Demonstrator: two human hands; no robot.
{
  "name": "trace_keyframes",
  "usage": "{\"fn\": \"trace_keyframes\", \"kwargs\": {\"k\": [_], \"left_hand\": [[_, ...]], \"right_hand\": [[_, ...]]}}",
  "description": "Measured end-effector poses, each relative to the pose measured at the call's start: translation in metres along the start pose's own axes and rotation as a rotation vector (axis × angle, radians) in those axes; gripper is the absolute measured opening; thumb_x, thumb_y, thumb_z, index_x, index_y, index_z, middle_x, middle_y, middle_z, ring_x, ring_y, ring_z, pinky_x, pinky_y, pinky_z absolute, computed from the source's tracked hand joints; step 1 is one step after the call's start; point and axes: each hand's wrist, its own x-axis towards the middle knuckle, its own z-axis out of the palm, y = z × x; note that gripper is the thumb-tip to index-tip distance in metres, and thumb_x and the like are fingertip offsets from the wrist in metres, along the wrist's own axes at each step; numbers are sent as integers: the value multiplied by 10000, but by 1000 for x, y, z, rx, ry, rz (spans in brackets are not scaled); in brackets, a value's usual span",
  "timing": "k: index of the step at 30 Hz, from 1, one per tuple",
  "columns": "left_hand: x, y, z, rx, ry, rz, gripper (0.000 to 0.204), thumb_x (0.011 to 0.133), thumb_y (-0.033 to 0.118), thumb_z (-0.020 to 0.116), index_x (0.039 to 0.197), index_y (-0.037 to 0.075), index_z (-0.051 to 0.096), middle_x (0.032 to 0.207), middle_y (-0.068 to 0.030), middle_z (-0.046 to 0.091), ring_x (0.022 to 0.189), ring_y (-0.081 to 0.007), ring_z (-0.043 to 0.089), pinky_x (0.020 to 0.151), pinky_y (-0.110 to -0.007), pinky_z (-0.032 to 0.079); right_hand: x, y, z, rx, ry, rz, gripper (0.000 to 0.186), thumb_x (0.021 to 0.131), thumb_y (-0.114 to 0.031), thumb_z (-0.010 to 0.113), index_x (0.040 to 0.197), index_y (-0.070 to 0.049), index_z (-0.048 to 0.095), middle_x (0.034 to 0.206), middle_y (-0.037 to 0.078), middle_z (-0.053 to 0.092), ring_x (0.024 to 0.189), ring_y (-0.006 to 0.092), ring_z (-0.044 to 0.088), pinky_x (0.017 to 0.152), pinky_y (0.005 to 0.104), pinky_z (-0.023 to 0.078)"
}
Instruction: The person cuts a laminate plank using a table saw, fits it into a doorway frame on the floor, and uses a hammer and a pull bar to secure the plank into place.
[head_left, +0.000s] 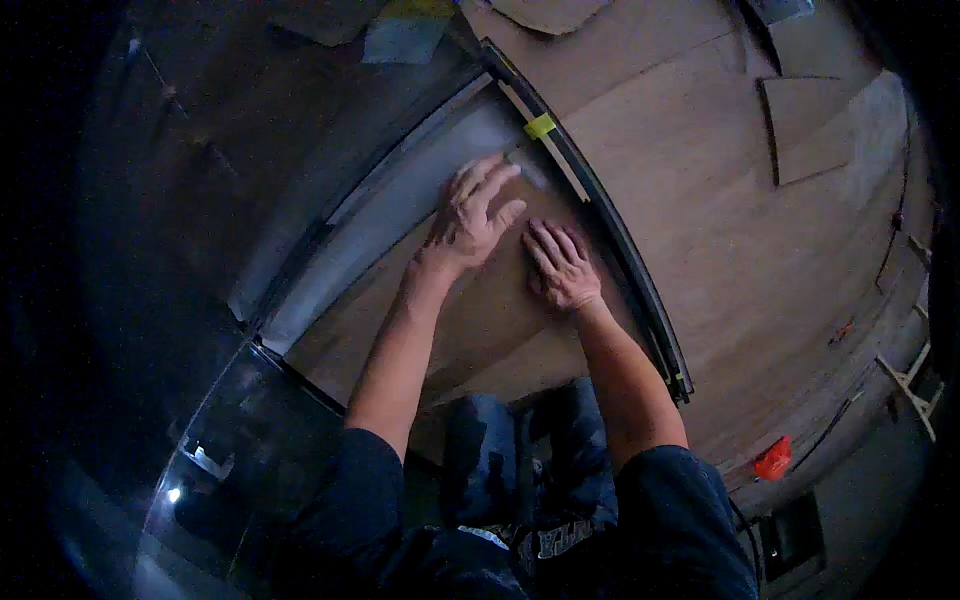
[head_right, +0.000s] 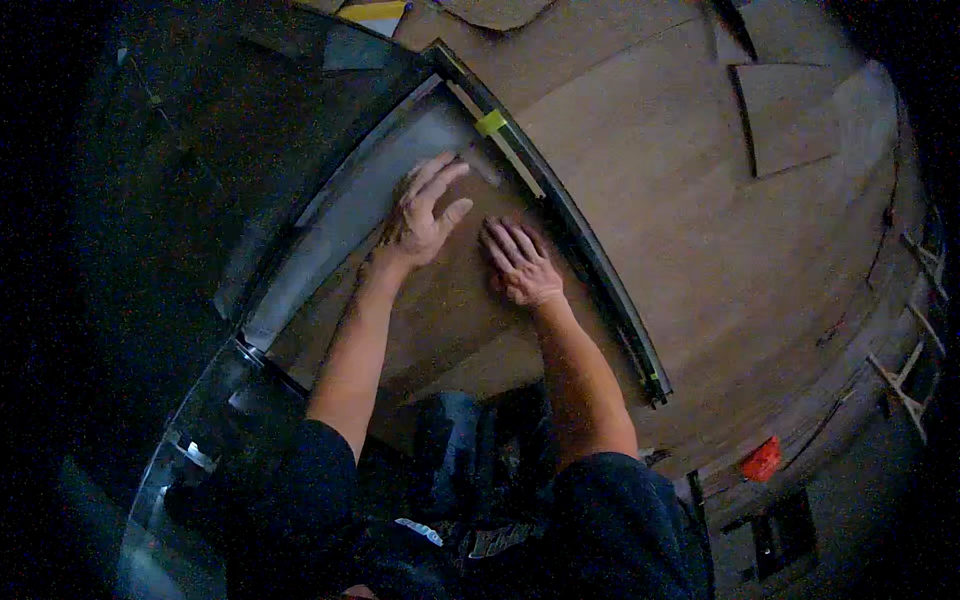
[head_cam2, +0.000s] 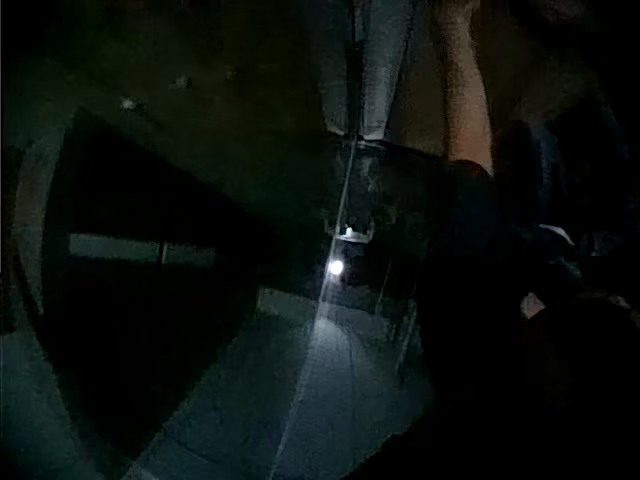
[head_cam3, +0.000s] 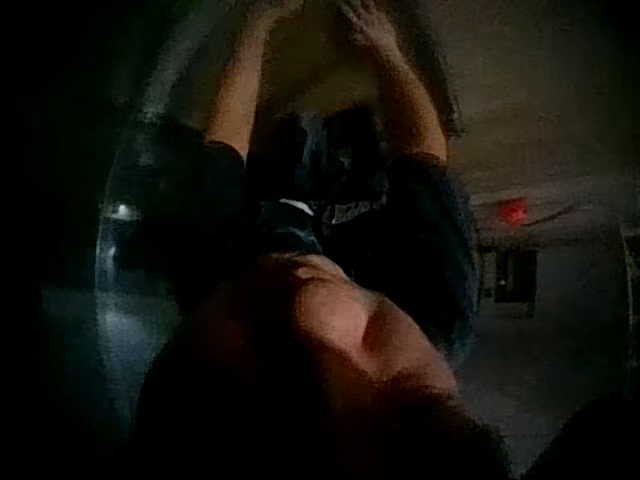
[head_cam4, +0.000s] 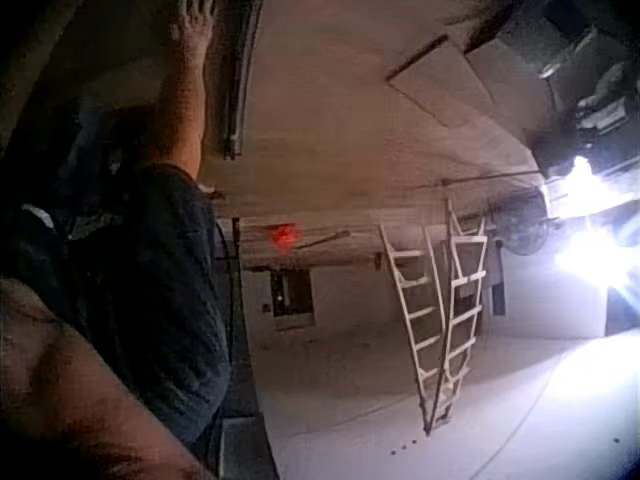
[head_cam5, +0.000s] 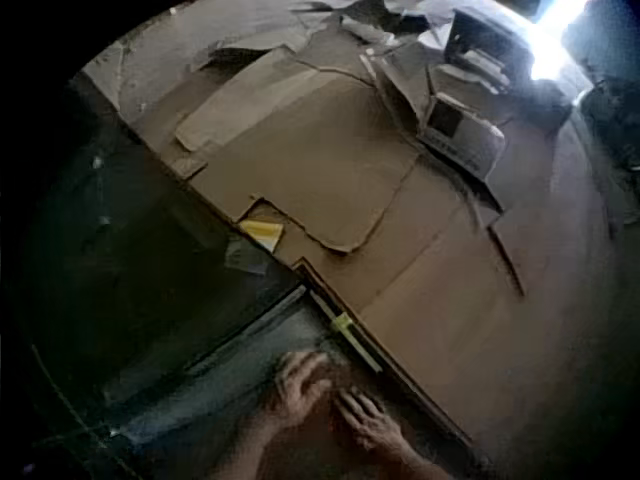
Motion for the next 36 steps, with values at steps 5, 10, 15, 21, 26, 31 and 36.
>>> {"fn": "trace_keyframes", "kwargs": {"k": [5, 10, 15, 21, 26, 31, 36], "left_hand": [[-2, -61, 6, 477, 140, 93, 538, 970, 380, 668, 1421, 99, 581, 1552, -200, 477, 1420, -403, 448, 1170, -561, 343], [-50, -89, -21, 592, 137, 23, 548, 937, 276, 658, 1435, 67, 568, 1552, -191, 481, 1421, -390, 452, 1177, -545, 349], [-165, -126, -65, 711, 105, -194, 511, 962, 182, 584, 1454, 50, 545, 1529, -164, 518, 1412, -377, 469, 1191, -542, 337], [-327, -177, -138, 936, -46, -658, 480, 1034, 174, 507, 1505, 79, 498, 1547, -125, 514, 1449, -357, 426, 1236, -526, 256], [-416, -200, -139, 1017, 83, -1217, 522, 1074, 264, 504, 1563, 98, 430, 1642, -127, 386, 1487, -365, 374, 1243, -507, 241], [-393, -153, -64, 523, 432, -1089, 582, 1086, 275, 476, 1600, 35, 344, 1682, -223, 268, 1545, -391, 272, 1241, -548, 231], [-397, -127, 33, 546, 780, -1004, 549, 1070, 261, 423, 1556, 5, 408, 1662, -270, 282, 1532, -451, 271, 1241, -591, 220]], "right_hand": [[0, -9, -3, 7, 52, 15, 765, 909, -364, 647, 1601, -164, 390, 1695, 51, 321, 1538, 269, 318, 1284, 445, 232], [0, -6, -1, -24, -46, 48, 746, 930, -370, 636, 1604, -168, 389, 1701, 53, 304, 1545, 294, 304, 1255, 483, 274], [4, -11, -3, -55, 58, 50, 622, 951, -336, 588, 1543, -171, 489, 1645, 63, 414, 1493, 298, 400, 1234, 478, 307], [1, -6, 7, -50, 77, 38, 704, 914, -334, 608, 1582, -188, 439, 1673, 45, 369, 1521, 285, 361, 1248, 470, 289], [1, -10, 5, -85, 97, 37, 747, 891, -325, 629, 1592, -177, 418, 1687, 39, 345, 1525, 299, 350, 1256, 468, 270], [3, -16, 5, -123, 122, 44, 738, 884, -307, 641, 1580, -179, 431, 1670, 47, 370, 1512, 309, 364, 1252, 479, 274], [5, -25, 0, -132, 191, 34, 654, 906, -285, 676, 1522, -169, 488, 1594, 57, 445, 1467, 344, 400, 1216, 501, 314]]}}
